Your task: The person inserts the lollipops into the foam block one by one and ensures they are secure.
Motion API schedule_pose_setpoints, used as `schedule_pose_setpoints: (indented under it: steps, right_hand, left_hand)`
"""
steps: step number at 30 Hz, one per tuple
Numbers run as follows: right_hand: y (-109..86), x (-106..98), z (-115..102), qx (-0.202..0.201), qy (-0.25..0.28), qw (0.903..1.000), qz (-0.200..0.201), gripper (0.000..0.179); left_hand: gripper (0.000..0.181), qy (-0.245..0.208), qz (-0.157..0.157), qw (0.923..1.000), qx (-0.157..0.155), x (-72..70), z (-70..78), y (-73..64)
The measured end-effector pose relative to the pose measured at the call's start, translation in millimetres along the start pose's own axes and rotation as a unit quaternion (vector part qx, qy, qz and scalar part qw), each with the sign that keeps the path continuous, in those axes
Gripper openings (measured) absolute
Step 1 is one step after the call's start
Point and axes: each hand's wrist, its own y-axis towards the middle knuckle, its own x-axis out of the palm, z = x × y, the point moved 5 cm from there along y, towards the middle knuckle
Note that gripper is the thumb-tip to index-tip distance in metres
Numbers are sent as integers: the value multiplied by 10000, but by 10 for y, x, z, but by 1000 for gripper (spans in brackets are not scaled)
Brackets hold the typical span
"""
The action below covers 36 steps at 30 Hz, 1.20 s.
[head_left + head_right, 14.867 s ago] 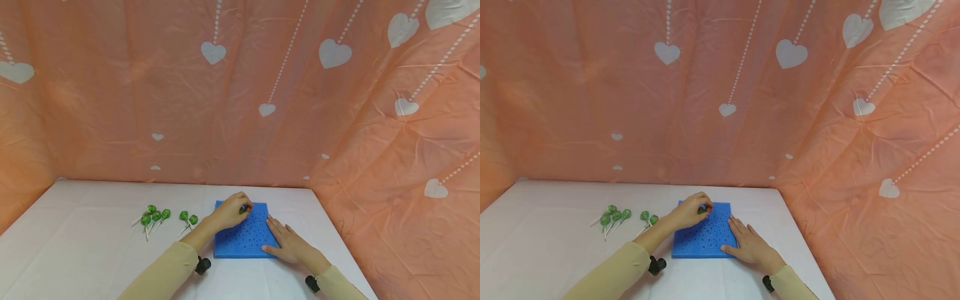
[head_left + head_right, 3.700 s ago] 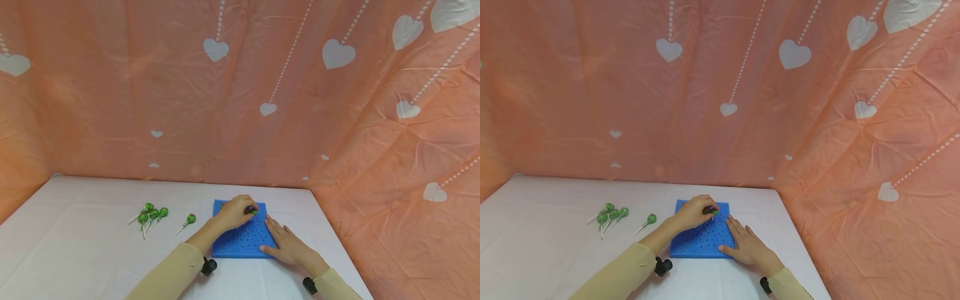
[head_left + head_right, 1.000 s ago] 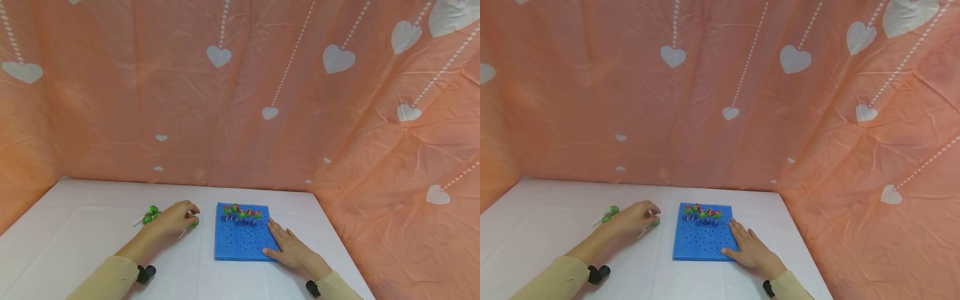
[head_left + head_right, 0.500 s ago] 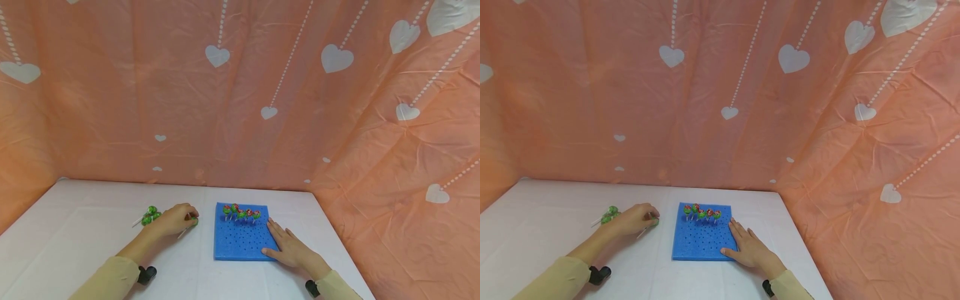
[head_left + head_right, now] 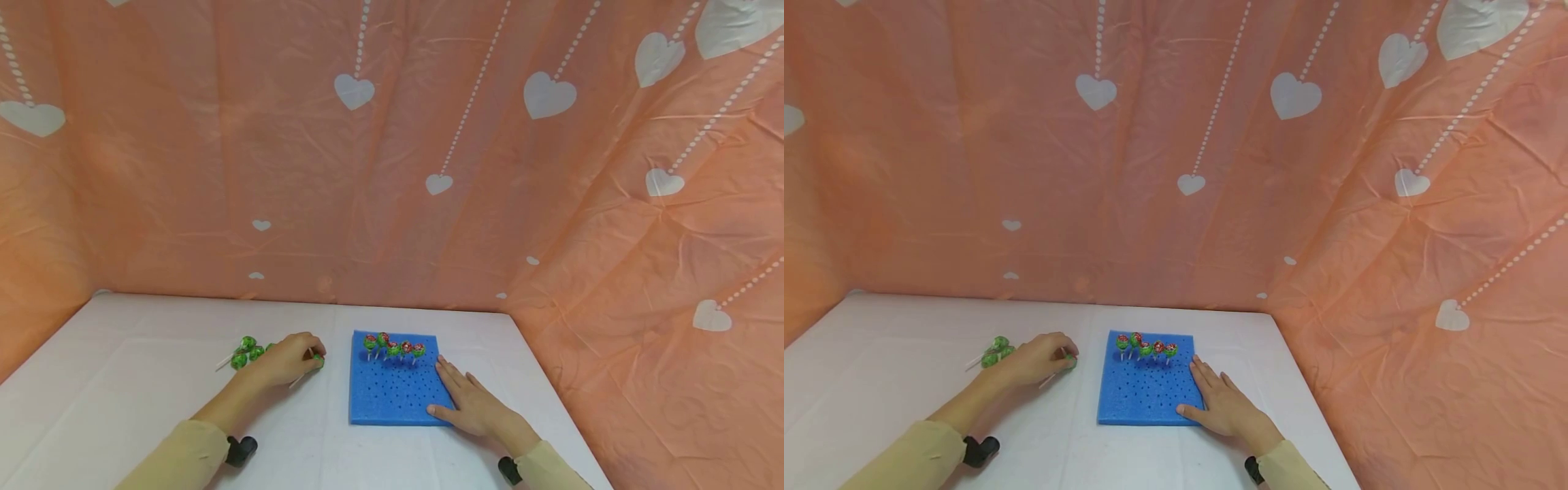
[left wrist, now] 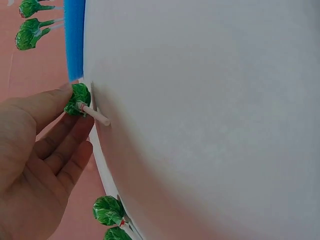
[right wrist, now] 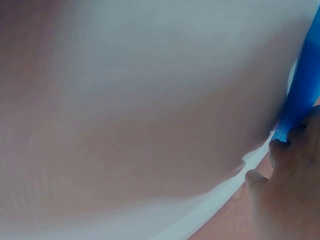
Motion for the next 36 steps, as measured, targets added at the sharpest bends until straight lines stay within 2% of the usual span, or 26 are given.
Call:
schedule_pose_setpoints:
  steps: [9,19,28,36]
  right_hand:
    - [-3,-5,-1,-19,6,10000,9,95]
    - [7,6,8,-1,-24,10000,-26,97]
    - [2,-4,-2,-26,-52,10000,-7,96]
    - [1,-9,-6,-18,-29,10000,-32,96]
  left_hand:
    - [15,-164,195,9992,312,-34,22,-10]
    - [16,-427,457,9977,255,-94,66,-74]
    - [18,-407,890,9948,274,-130,154,-106]
    - [20,-590,1286,9884,551,-136,304,-142]
